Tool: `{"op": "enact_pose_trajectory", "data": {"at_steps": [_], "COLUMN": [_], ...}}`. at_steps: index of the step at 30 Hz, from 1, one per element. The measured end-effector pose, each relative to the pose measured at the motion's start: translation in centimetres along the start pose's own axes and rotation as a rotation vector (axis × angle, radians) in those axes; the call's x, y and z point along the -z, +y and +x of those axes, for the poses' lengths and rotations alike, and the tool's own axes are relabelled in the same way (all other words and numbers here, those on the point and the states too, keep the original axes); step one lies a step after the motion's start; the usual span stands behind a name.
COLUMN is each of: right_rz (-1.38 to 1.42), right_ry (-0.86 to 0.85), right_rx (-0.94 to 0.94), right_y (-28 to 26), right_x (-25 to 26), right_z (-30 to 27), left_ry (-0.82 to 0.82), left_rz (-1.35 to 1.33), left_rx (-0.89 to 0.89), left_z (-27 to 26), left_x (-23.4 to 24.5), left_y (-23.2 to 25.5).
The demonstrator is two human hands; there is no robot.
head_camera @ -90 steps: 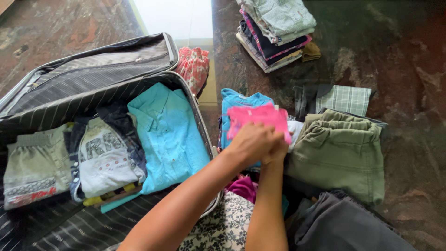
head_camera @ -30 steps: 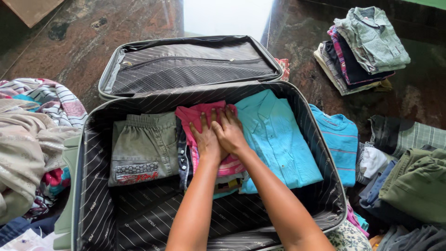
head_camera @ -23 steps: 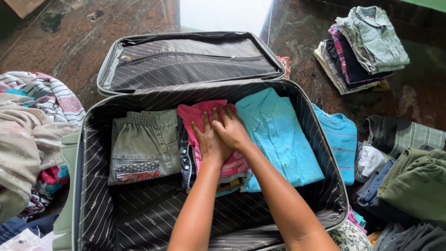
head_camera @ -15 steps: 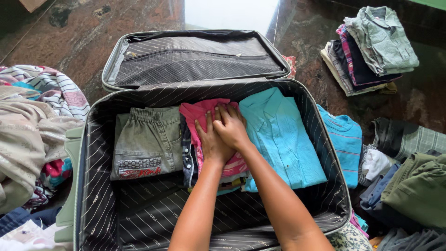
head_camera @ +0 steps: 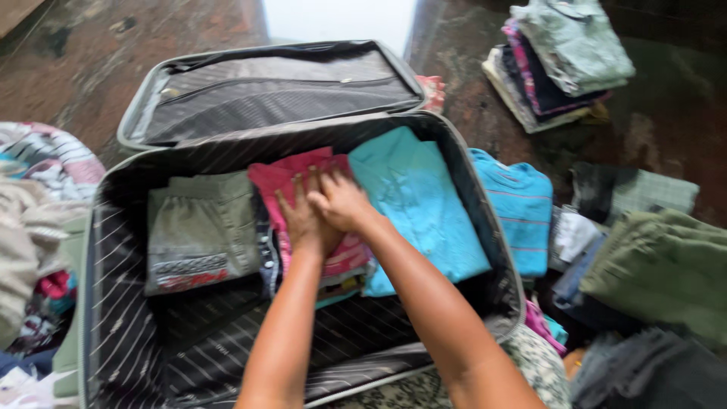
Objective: The person places several shirts, pants, and other clothing items into a suitcase by hand, smoothing them down and arranging them in layers.
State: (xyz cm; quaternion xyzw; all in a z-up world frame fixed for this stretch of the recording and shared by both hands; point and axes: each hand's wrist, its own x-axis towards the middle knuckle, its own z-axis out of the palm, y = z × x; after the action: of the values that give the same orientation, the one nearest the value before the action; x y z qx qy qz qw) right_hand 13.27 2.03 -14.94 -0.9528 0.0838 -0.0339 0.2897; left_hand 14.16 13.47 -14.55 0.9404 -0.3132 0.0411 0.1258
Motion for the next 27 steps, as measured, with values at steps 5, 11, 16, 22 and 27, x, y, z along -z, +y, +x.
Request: {"op": "enact_pose_trajectory", "data": {"at_steps": [5,11,16,22,27], "right_rz": [0.210,0.970,0.190,0.297,0.472], "right_ry": [0.323,0.795,0.621,0.391,0.390], "right_rx": [0.319,-0.212,-0.835,-0.947,-0.960], "right_y": [2.5,17.8,32.8,35.6,32.7], "right_x": [12.6,21.4,12.9,10.3,12.8], "right_z": [-7.3,-21.9,-27.0,-27.3,-25.9], "left_ry": [-0.101,0.164,0.421,-0.413,-0.636], "left_rz": [0.039,0.043,-0.425,-0.442,0.037], "left_rx": [0.064,-0.123,-0.516,-0.061,-0.054], "left_z": [0.2,2.5,2.3,-0.2,-1.0], "left_x": [1.3,5.0,1.8,-6.5,-9.9], "left_y": [0.9,10.5,29.9,41.2,37.9]}}
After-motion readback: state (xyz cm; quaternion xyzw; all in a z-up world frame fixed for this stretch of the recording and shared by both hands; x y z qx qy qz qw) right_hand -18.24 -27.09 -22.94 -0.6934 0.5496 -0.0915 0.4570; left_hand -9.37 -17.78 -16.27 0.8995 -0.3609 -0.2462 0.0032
